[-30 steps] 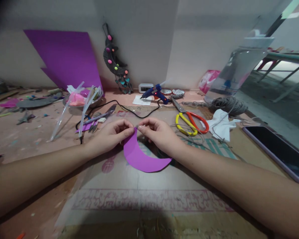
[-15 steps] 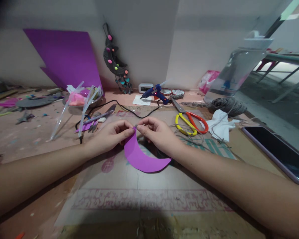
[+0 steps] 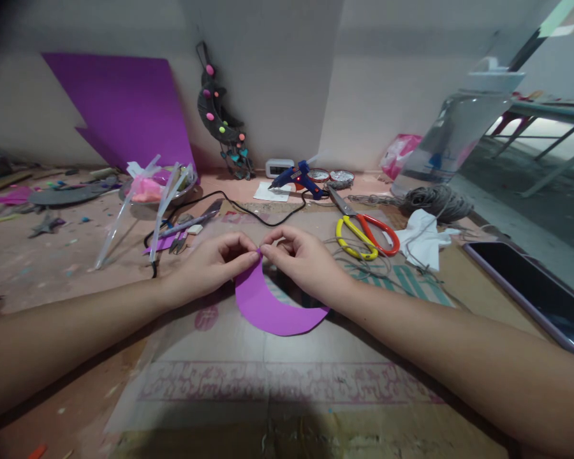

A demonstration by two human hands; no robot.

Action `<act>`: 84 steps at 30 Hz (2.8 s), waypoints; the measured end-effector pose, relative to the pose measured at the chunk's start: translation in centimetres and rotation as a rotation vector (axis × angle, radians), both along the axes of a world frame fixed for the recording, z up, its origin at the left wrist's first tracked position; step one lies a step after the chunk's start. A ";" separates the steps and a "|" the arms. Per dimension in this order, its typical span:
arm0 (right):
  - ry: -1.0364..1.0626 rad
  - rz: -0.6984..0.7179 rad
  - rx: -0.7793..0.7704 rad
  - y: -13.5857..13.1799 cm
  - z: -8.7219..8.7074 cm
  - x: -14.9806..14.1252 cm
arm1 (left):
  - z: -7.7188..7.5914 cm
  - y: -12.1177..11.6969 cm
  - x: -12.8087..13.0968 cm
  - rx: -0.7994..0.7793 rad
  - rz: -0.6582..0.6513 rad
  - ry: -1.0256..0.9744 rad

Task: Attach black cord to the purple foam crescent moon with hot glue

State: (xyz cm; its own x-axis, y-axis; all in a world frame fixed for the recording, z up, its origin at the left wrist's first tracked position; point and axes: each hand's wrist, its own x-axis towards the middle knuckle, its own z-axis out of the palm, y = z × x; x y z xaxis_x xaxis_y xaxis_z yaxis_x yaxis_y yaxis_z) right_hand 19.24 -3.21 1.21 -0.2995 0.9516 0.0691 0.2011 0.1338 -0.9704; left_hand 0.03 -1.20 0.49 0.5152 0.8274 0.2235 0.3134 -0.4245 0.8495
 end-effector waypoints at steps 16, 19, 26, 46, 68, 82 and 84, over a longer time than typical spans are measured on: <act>0.008 -0.003 0.055 0.1 0.2 0.0 | 0.0 0.1 0.0 -0.093 -0.010 -0.061; 0.038 -0.002 0.050 0.1 0.2 0.0 | -0.2 0.2 0.0 -0.106 -0.015 -0.083; 0.064 -0.017 0.050 0.2 0.1 0.0 | -0.1 0.2 -0.1 -0.113 -0.002 -0.085; 0.016 -0.020 0.087 0.4 -0.2 0.1 | -0.1 0.3 0.0 -0.111 -0.011 -0.085; -0.002 -0.038 0.085 0.3 -0.1 0.0 | -0.4 0.5 -0.1 -0.101 -0.032 -0.076; 0.019 -0.022 0.090 0.3 -0.4 0.0 | -0.4 0.5 0.0 -0.111 -0.022 -0.065; 0.017 -0.031 0.073 0.4 -0.4 0.0 | -0.4 0.5 0.0 -0.109 -0.029 -0.068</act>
